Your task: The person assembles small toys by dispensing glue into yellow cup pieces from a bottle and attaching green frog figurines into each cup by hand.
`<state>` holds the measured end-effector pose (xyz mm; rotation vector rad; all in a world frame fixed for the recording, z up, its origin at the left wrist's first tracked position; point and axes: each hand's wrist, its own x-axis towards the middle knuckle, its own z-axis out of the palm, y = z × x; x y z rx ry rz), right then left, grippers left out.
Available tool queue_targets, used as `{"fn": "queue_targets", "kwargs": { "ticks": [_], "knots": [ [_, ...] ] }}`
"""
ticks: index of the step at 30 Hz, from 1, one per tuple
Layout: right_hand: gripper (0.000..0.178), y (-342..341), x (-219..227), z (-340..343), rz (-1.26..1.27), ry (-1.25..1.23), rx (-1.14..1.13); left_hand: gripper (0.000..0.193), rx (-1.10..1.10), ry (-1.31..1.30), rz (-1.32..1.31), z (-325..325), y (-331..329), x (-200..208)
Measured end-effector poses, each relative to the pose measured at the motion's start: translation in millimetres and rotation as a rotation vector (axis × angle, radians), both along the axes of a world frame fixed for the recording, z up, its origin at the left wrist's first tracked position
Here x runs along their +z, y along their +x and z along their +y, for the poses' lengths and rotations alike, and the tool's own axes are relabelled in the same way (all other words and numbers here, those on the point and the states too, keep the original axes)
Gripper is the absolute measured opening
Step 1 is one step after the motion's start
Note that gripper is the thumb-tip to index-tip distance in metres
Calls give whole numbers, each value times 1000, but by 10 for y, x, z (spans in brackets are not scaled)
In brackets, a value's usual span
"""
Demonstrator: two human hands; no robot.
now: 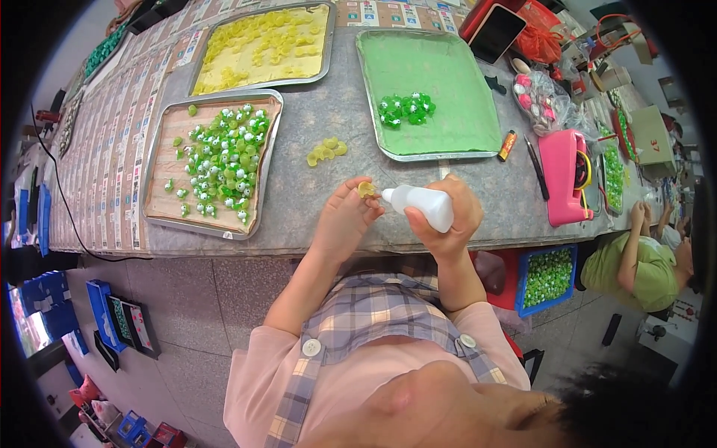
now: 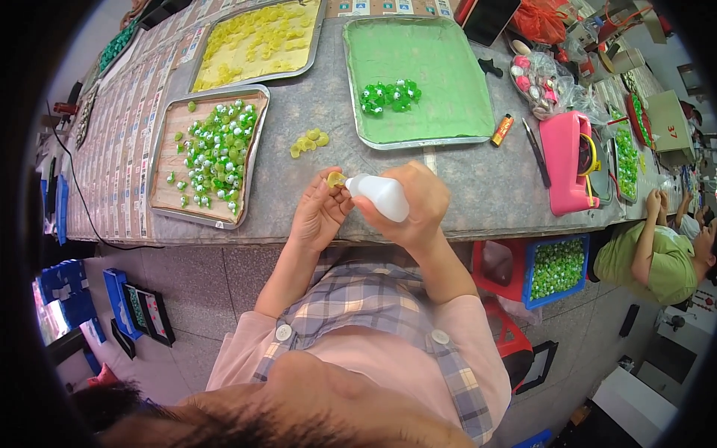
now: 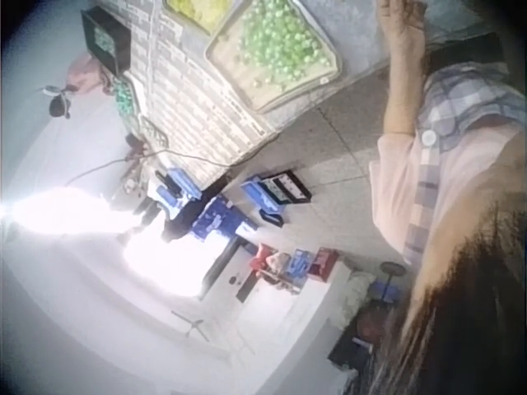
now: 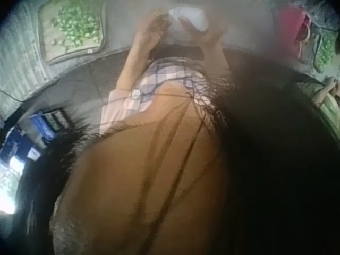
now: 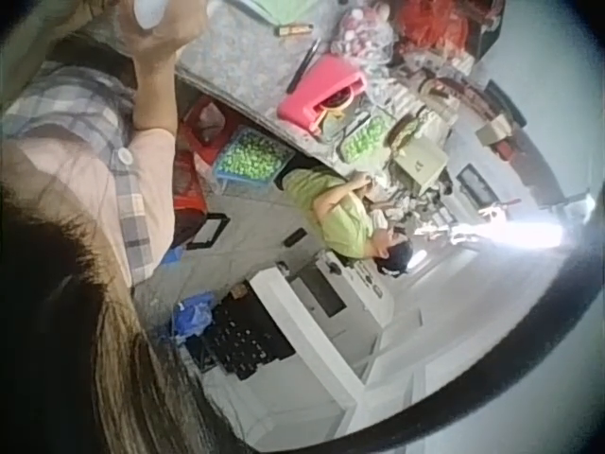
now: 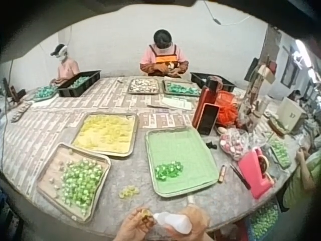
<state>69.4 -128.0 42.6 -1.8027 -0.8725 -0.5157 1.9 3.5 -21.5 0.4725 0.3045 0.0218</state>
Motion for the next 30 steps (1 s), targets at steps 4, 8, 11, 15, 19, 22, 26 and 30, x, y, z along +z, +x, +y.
{"fn": "queue_targets", "kwargs": {
  "ticks": [4, 8, 11, 15, 19, 22, 26, 30],
  "knots": [
    [30, 8, -41, 13, -49, -43, -6, 20, 13, 1, 13, -12, 11, 7],
    [30, 29, -28, -138, 10, 80, -85, 20, 3, 22, 35, -6, 20, -4],
    [33, 117, -38, -341, 249, 427, -185, 28, -23, -23, -62, 21, 21, -120],
    [24, 424, -69, -583, 475, 536, -129, 29, -14, -4, -76, 63, 3, -194],
    [31, 665, -438, -1038, 550, 426, -300, 29, 46, 9, -34, 78, 21, -217],
    [34, 730, -712, -1233, 535, 336, -422, 30, 58, 13, -31, 74, 46, -197],
    [39, 717, -849, -1343, 568, 180, -513, 30, 61, 21, -10, 79, 48, -177],
    [37, 603, -331, -963, -129, -214, -828, 30, 50, 24, -7, 70, 65, -180]
  ]
}}
